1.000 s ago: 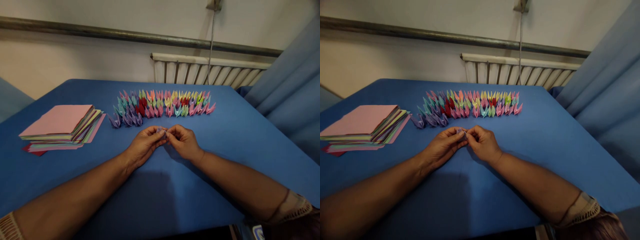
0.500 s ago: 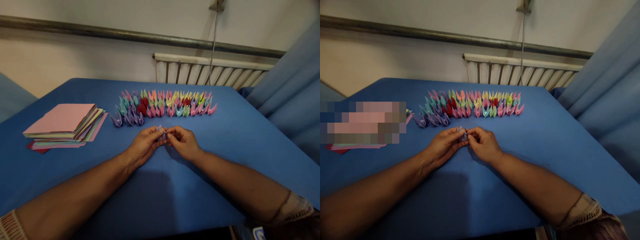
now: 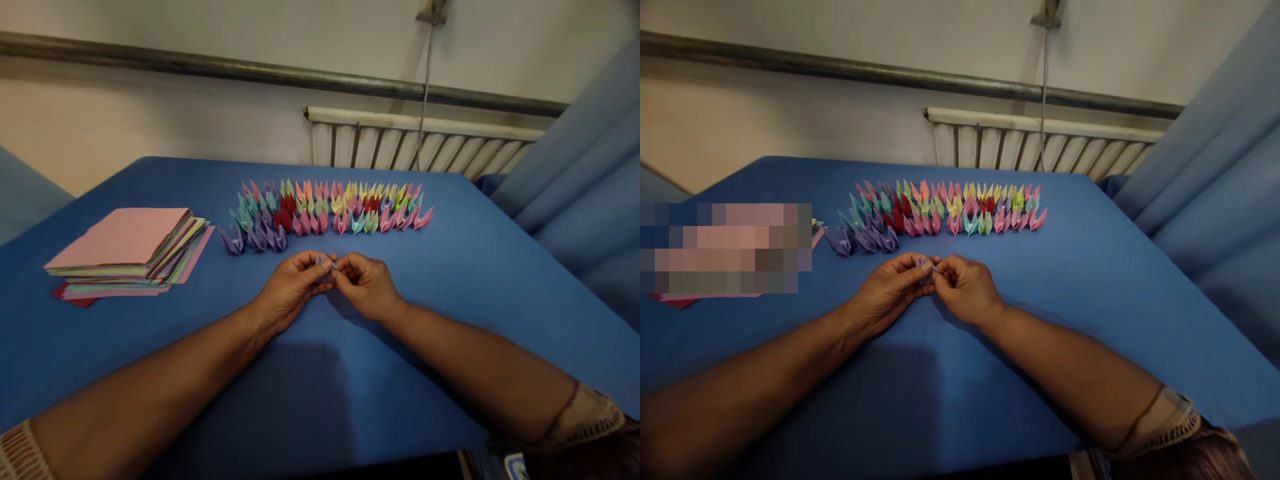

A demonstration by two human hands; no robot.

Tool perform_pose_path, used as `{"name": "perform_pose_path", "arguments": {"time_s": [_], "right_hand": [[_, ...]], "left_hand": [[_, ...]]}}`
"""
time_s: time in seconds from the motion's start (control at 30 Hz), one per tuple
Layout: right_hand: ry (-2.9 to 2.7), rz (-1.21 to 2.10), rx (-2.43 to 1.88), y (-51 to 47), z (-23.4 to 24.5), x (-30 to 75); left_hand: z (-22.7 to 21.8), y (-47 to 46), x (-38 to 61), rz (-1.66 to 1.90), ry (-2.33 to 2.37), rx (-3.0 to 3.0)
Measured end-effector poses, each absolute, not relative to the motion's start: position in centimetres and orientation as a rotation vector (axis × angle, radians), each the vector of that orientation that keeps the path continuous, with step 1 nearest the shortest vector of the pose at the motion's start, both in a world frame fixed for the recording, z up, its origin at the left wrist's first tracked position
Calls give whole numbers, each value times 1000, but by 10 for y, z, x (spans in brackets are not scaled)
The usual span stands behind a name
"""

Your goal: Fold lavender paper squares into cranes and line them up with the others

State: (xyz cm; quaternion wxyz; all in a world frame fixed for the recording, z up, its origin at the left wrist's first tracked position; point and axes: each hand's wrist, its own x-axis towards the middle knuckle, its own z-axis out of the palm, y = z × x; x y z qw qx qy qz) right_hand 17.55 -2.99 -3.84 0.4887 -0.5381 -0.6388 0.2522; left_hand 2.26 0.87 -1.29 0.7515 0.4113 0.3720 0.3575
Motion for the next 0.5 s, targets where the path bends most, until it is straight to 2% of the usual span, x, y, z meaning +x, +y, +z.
{"name": "perform_pose_path", "arguments": {"time_s": [0.5], "right_hand": [[-1476,750,-1207,-28,-43,176]], "left_hand": [[-11,8,22,754,762,904]]}}
